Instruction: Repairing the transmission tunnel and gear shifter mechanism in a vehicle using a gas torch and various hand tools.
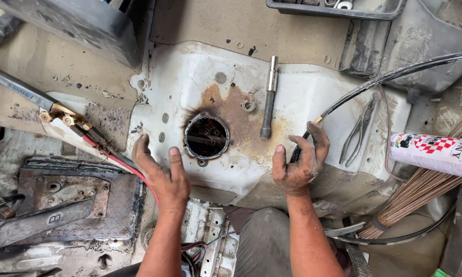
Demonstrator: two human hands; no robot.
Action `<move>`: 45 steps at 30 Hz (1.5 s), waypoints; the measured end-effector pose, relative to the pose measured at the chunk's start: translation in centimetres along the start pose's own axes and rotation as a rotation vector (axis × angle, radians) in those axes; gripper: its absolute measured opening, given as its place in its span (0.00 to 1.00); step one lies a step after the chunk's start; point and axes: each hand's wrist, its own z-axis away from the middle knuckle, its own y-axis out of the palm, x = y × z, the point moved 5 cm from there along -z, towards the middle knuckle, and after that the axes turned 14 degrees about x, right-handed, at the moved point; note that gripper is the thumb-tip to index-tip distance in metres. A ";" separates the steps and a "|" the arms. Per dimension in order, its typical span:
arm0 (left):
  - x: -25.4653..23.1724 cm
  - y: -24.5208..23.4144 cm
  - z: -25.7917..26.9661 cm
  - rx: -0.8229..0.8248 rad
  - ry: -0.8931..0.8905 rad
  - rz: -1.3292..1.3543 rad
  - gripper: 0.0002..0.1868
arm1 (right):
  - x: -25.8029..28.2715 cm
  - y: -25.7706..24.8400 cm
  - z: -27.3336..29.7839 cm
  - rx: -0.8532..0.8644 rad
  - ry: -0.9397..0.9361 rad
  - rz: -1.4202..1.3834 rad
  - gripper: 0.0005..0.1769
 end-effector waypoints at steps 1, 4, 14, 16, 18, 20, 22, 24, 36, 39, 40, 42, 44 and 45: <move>0.0 0.2 0.5 -0.003 -0.003 0.000 0.32 | 0.0 0.1 0.0 0.002 -0.003 -0.001 0.15; -0.1 0.7 2.1 -0.016 0.021 0.009 0.34 | 0.0 0.2 0.1 -0.004 -0.014 0.005 0.15; 2.5 -2.1 2.5 -0.026 0.059 -0.038 0.36 | 0.1 0.0 0.0 0.000 -0.012 -0.005 0.14; 2.3 -3.0 1.9 -0.044 0.018 -0.107 0.35 | 0.0 0.1 0.1 -0.002 -0.009 -0.010 0.14; 2.2 -4.0 1.4 -0.055 -0.076 -0.049 0.36 | -0.1 0.1 0.2 -0.006 -0.011 -0.018 0.14; 2.9 -3.9 1.2 -0.050 -0.088 -0.047 0.35 | 0.0 0.0 0.2 -0.007 -0.012 -0.019 0.14; 3.4 -3.5 0.9 -0.044 -0.102 -0.046 0.35 | -0.1 -0.1 0.1 -0.004 -0.012 -0.019 0.14; 4.4 -2.8 0.5 0.017 -0.232 -0.044 0.36 | 0.0 0.0 0.1 0.001 -0.016 -0.032 0.15; 3.6 -0.9 -0.5 0.167 -0.143 -0.128 0.39 | 0.0 0.1 0.1 0.018 -0.016 -0.027 0.15; 4.7 -0.6 -0.6 0.165 -0.210 -0.061 0.39 | 0.1 0.2 0.0 0.017 -0.017 -0.021 0.14; 5.0 -0.4 -0.5 0.166 -0.211 -0.060 0.39 | 0.1 0.2 -0.1 0.018 -0.017 -0.020 0.14; 5.0 -0.1 -0.3 0.149 -0.108 -0.183 0.41 | 0.2 0.1 -0.1 0.019 -0.013 -0.015 0.14; 5.2 0.1 -0.3 0.143 -0.110 -0.209 0.41 | 0.3 0.1 0.0 0.025 -0.009 -0.011 0.14; 5.2 0.1 -0.2 0.136 -0.108 -0.234 0.42 | 0.3 0.2 0.0 0.028 -0.006 -0.006 0.14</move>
